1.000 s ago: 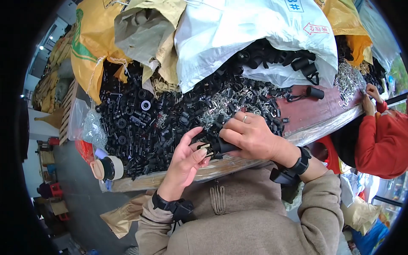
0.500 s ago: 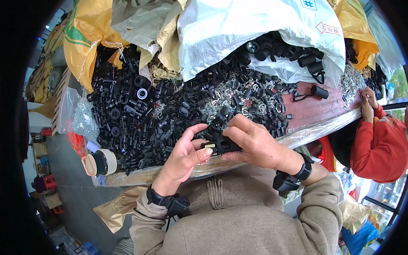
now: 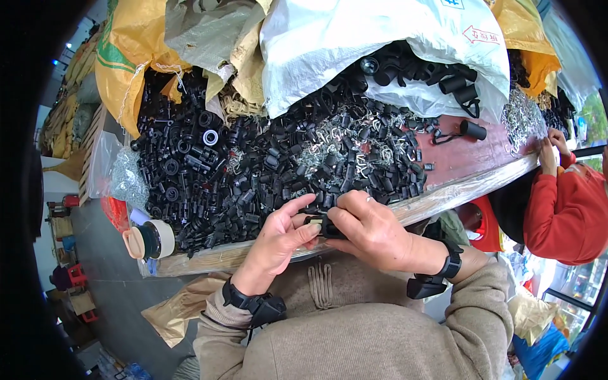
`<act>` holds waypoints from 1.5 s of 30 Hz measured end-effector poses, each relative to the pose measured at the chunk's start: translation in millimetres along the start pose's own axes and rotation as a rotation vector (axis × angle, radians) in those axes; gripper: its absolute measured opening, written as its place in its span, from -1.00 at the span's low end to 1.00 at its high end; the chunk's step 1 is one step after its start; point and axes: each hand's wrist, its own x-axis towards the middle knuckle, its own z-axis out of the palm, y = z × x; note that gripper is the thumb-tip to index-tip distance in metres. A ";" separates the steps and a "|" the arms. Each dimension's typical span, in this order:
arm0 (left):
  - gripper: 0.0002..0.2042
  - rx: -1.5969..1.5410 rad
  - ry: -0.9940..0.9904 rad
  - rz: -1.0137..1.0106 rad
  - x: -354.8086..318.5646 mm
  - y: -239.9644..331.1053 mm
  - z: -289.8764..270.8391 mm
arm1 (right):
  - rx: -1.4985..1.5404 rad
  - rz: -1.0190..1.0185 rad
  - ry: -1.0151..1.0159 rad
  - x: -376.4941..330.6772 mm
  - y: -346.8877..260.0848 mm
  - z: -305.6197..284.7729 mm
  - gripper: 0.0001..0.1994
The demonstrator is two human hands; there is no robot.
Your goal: The person picks up a black plastic housing and a small beige insert, pressing the insert into the housing. They then fit a larger black plastic sleeve over the assembly before placing the completed unit into a green bag.
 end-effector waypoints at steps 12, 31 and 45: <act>-0.25 0.112 0.008 0.002 -2.5 15.4 6.1 | 0.194 0.155 0.056 -1.4 -4.7 7.4 -0.48; -0.06 0.002 -0.159 0.086 -6.1 11.0 7.2 | 0.618 -0.268 -0.174 7.3 11.9 0.5 -0.18; -0.47 -0.315 -0.155 0.288 -4.6 1.2 -13.6 | 0.756 0.048 0.092 -35.2 20.3 -13.9 -0.41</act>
